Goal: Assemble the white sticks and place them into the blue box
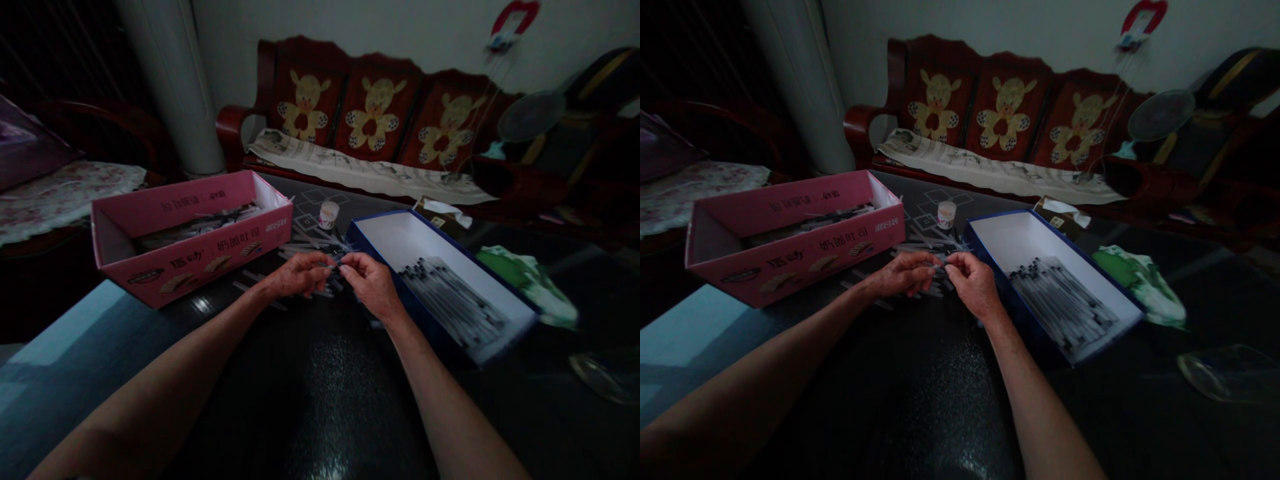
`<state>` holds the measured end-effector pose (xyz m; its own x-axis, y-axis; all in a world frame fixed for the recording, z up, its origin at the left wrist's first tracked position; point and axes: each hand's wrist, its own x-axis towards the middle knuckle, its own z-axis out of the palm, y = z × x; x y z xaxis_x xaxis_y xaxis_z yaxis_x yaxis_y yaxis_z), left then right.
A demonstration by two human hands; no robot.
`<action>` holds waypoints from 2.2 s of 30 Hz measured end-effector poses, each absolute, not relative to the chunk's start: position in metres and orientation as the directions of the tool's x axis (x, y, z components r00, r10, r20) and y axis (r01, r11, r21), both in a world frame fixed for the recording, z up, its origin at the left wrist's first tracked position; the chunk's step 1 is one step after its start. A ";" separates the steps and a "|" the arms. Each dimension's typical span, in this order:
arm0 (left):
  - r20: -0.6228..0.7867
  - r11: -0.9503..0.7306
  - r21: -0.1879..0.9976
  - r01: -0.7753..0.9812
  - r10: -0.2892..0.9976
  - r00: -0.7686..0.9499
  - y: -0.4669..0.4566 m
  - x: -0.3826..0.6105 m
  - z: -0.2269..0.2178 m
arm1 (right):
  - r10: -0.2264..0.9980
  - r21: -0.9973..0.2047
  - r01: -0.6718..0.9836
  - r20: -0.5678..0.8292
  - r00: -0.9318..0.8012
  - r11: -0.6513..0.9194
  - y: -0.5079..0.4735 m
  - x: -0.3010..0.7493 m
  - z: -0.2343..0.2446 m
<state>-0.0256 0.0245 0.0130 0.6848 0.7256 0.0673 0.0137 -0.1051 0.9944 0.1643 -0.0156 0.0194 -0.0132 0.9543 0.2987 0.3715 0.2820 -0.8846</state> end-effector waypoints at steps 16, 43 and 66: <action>0.047 -0.119 0.992 0.049 0.694 0.718 0.027 -0.027 0.008 | 0.896 -0.747 0.510 0.425 -0.128 0.427 -0.018 0.163 0.023; 0.036 -0.166 0.981 0.101 0.667 0.744 0.022 -0.025 0.015 | 0.819 -0.454 0.711 0.481 -0.312 0.537 -0.022 0.162 0.027; 0.037 -0.158 0.982 0.103 0.696 0.717 0.021 -0.025 0.017 | 0.841 -0.546 0.658 0.464 -0.277 0.518 -0.025 0.164 0.032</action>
